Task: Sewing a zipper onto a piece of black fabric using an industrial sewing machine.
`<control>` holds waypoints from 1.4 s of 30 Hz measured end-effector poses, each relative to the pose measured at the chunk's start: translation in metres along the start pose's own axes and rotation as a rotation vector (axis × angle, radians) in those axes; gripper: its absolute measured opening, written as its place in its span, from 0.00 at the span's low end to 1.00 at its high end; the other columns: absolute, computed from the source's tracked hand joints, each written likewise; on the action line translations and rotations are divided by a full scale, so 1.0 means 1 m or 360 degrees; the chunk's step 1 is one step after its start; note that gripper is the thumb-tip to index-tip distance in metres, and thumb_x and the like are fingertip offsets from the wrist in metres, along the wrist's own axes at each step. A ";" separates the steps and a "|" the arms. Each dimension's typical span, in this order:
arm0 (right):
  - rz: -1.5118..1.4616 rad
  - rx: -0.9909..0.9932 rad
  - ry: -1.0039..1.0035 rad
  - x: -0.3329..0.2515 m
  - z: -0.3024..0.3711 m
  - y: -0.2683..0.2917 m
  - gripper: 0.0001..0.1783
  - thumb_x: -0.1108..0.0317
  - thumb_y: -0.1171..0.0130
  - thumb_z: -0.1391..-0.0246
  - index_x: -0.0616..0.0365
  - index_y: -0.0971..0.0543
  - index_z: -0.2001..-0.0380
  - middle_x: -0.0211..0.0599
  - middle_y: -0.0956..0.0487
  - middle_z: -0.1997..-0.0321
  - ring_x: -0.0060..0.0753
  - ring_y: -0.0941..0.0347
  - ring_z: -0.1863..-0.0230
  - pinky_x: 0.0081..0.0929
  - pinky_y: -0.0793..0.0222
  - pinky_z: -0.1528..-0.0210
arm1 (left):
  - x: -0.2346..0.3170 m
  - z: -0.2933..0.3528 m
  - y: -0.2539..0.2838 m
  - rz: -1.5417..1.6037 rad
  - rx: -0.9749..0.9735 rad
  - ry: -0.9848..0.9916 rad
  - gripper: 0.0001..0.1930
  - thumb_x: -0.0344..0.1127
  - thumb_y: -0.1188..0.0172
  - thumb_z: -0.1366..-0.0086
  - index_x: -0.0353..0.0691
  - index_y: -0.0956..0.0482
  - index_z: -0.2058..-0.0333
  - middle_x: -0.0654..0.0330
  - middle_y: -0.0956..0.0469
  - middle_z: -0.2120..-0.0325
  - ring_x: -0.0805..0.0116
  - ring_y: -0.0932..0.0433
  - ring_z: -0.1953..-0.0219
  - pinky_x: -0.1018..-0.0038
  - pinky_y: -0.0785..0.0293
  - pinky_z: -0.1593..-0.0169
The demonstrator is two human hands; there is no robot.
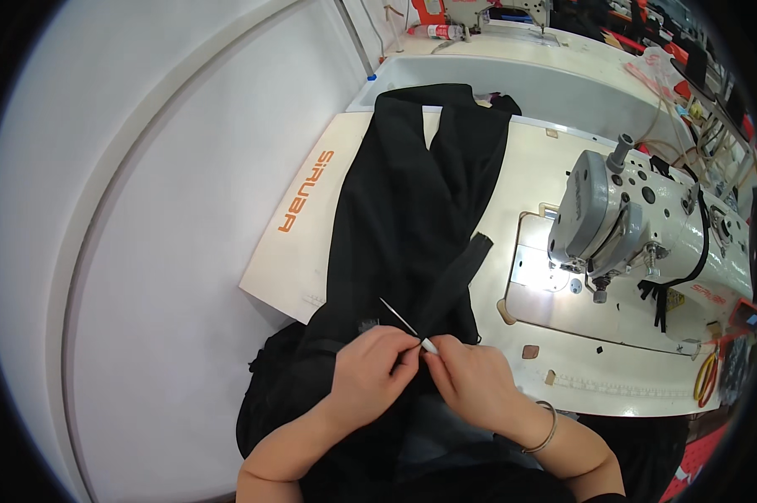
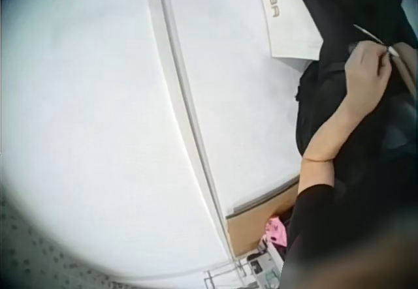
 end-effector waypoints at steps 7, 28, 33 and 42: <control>0.0065 0.0116 0.0113 -0.002 -0.003 0.003 0.08 0.65 0.45 0.43 0.58 0.28 0.69 0.38 0.27 0.87 0.41 0.28 0.85 0.36 0.36 0.84 | -0.004 -0.005 0.004 0.0040 0.0011 -0.0051 0.07 0.21 0.36 0.50 0.36 0.24 0.72 0.56 0.22 0.74 0.60 0.22 0.74 0.72 0.26 0.70; 0.1203 0.0521 0.0256 -0.062 0.030 0.190 0.15 0.76 0.35 0.69 0.54 0.20 0.70 0.31 0.30 0.79 0.39 0.33 0.72 0.33 0.37 0.67 | -0.081 -0.003 -0.006 0.0729 -0.0145 0.0924 0.06 0.29 0.38 0.43 0.32 0.20 0.67 0.62 0.20 0.75 0.77 0.24 0.72 0.81 0.29 0.65; 0.1914 0.0832 0.0698 -0.103 -0.012 0.258 0.15 0.81 0.38 0.68 0.56 0.22 0.70 0.33 0.28 0.69 0.40 0.31 0.58 0.34 0.34 0.61 | -0.082 0.001 0.001 0.0502 -0.0130 0.0878 0.07 0.30 0.38 0.44 0.33 0.20 0.69 0.60 0.21 0.77 0.76 0.24 0.73 0.79 0.29 0.67; 0.2294 0.0488 0.0942 -0.096 -0.046 0.272 0.08 0.73 0.41 0.64 0.52 0.23 0.74 0.30 0.27 0.67 0.35 0.32 0.49 0.30 0.29 0.52 | -0.083 0.004 -0.006 0.0678 -0.0099 0.0925 0.06 0.29 0.38 0.46 0.32 0.21 0.71 0.66 0.25 0.81 0.83 0.32 0.79 0.83 0.37 0.74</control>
Point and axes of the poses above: each hand's wrist, its own z-axis away from the middle knuckle, its own y-axis out of the back of the hand, x = y × z, the point moved 8 cm from there along -z, towards the middle knuckle
